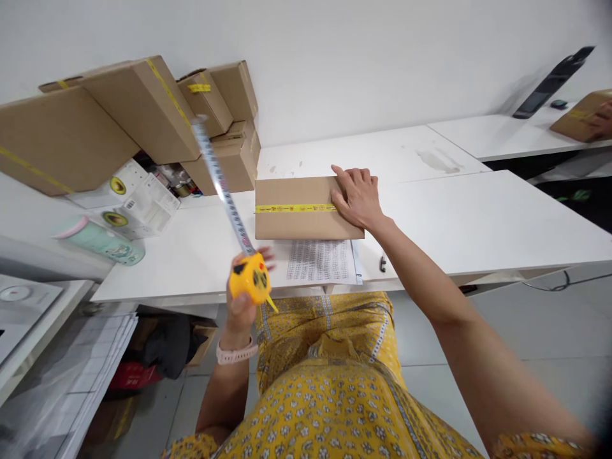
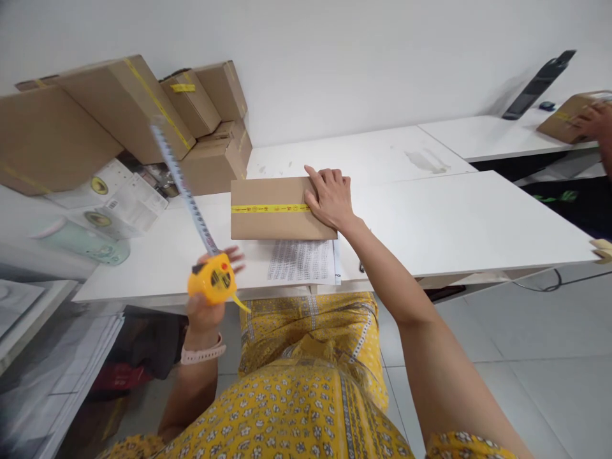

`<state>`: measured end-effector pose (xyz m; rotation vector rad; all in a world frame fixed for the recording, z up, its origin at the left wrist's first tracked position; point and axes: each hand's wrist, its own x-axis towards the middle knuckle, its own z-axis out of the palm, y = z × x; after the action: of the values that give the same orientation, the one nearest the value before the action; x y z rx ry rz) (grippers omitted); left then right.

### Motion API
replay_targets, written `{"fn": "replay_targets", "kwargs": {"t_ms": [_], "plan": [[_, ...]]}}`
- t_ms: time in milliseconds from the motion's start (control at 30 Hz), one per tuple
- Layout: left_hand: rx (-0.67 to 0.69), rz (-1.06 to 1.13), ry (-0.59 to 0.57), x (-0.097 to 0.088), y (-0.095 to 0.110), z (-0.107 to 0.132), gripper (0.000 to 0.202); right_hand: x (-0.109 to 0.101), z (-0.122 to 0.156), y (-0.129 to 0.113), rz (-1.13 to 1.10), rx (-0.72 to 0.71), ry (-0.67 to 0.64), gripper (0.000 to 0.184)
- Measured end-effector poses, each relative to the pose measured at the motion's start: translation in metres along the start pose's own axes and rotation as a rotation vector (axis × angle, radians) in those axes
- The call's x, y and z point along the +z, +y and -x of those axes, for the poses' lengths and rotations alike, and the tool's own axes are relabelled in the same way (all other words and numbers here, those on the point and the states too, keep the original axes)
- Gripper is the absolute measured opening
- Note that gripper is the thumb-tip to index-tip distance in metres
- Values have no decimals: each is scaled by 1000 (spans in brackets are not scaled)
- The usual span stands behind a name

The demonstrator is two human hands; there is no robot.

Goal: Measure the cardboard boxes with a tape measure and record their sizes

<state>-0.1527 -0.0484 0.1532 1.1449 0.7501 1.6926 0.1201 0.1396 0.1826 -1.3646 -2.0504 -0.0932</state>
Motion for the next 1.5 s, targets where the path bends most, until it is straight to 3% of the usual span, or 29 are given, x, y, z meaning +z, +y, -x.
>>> {"fn": "replay_targets", "kwargs": {"t_ms": [67, 133, 200, 333, 500, 633, 767, 867, 933, 1000, 1067, 1233, 1333, 1500], "plan": [[67, -72, 175, -17, -4, -19, 62, 4, 9, 2, -106, 33, 84, 65], [-5, -78, 253, -33, -16, -34, 61, 7, 21, 5, -236, 118, 171, 69], [-109, -20, 264, -42, -29, -43, 57, 7, 34, 7, -385, 223, 197, 72], [-188, 105, 273, -43, -43, -48, 47, -2, 55, 3, -653, 345, 90, 65], [-93, 91, 275, -49, -54, -67, 53, -4, 55, -6, -875, 234, 131, 63], [-137, -20, 260, -64, -75, -85, 56, 28, 46, 1, -938, 201, 170, 60], [-183, -155, 299, -72, -93, -88, 54, 65, 50, 10, -937, 244, 96, 61], [-140, -207, 335, -74, -92, -83, 50, 74, 62, 16, -835, 252, 107, 61], [-64, -291, 336, -76, -80, -84, 52, 71, 74, 26, -668, 287, 209, 56], [55, -457, 255, -78, -59, -91, 59, 64, 90, 45, -457, 372, 333, 48], [171, -678, 83, -78, -32, -105, 67, 58, 109, 71, -271, 491, 405, 43], [228, -1310, -381, -53, 25, -156, 82, 60, 155, 123, -99, 742, 291, 42], [171, -1538, -616, -31, 37, -186, 74, 66, 165, 130, -100, 814, 183, 40], [-90, -1601, -870, -11, 31, -226, 53, 69, 163, 129, -73, 816, 140, 37]]}}
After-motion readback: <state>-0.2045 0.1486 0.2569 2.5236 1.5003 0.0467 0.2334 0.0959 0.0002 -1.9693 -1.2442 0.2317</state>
